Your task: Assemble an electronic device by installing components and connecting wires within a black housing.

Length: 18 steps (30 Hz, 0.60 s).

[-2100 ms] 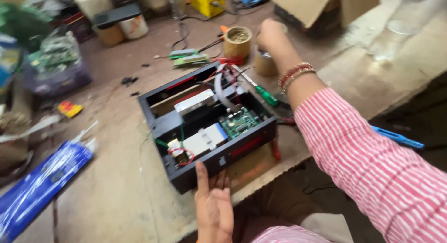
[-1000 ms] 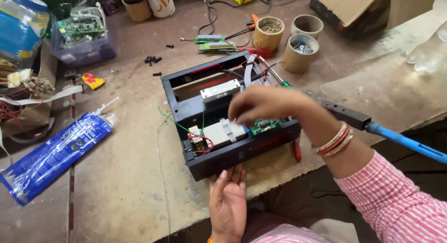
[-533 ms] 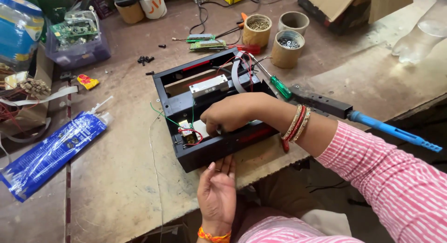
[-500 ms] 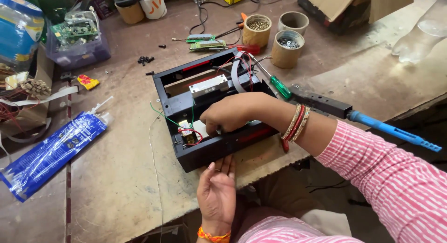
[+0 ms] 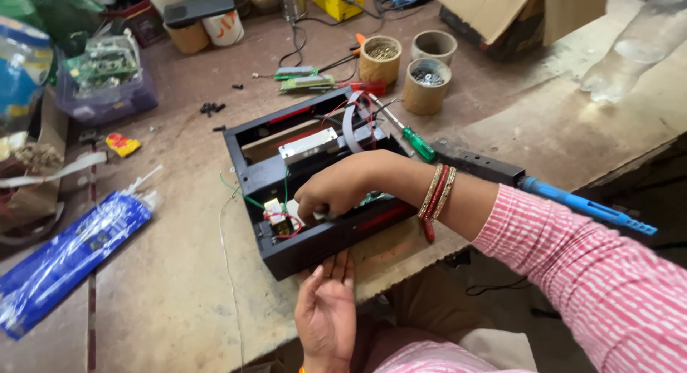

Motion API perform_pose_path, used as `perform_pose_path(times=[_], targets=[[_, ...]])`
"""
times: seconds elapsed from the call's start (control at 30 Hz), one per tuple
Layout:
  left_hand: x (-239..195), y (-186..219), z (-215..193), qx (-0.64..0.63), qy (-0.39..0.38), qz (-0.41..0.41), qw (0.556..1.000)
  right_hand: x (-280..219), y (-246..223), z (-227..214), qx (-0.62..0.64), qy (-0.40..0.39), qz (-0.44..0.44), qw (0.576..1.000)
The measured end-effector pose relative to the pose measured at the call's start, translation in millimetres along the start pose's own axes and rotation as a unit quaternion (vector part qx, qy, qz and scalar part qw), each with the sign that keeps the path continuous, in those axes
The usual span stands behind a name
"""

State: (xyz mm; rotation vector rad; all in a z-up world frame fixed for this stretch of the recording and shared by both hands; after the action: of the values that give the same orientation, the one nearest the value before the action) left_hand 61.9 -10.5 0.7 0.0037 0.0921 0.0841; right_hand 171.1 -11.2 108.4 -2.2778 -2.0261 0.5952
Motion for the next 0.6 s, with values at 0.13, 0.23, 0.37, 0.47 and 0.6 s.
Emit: perform_pose_path(times=[0.13,0.23,0.37,0.47,0.6], targets=[[10,-1,-19,0.020,-0.019,-0.001,1.000,-28,46,-35,0.093,0.060,0.026,0.994],[22,1,-44,-0.018,0.020,0.014,1.000,-76,158,-84,0.035,0.213,0.233,0.948],[23,5,-66,0.048,0.192,0.033,0.980,-170,317,-101,-0.066,0.413,0.475,0.774],[28,7,-97,0.076,0.242,0.032,0.967,-194,366,-91,-0.117,0.365,0.564,0.731],[21,6,-123,0.070,0.317,0.030,0.945,-179,406,-68,-0.174,0.240,0.575,0.762]])
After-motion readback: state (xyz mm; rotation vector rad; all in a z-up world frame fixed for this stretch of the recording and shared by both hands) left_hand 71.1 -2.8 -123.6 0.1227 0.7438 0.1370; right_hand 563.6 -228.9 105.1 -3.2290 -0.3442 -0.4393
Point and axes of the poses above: each hand's wrist, its own x-axis towards the middle knuckle, its own z-axis out of the palm, y = z × x, the point moved 10 cm from there along x, towards the middle knuckle, and after that the axes turned 14 degrees about -x, right-handed, at the moved point
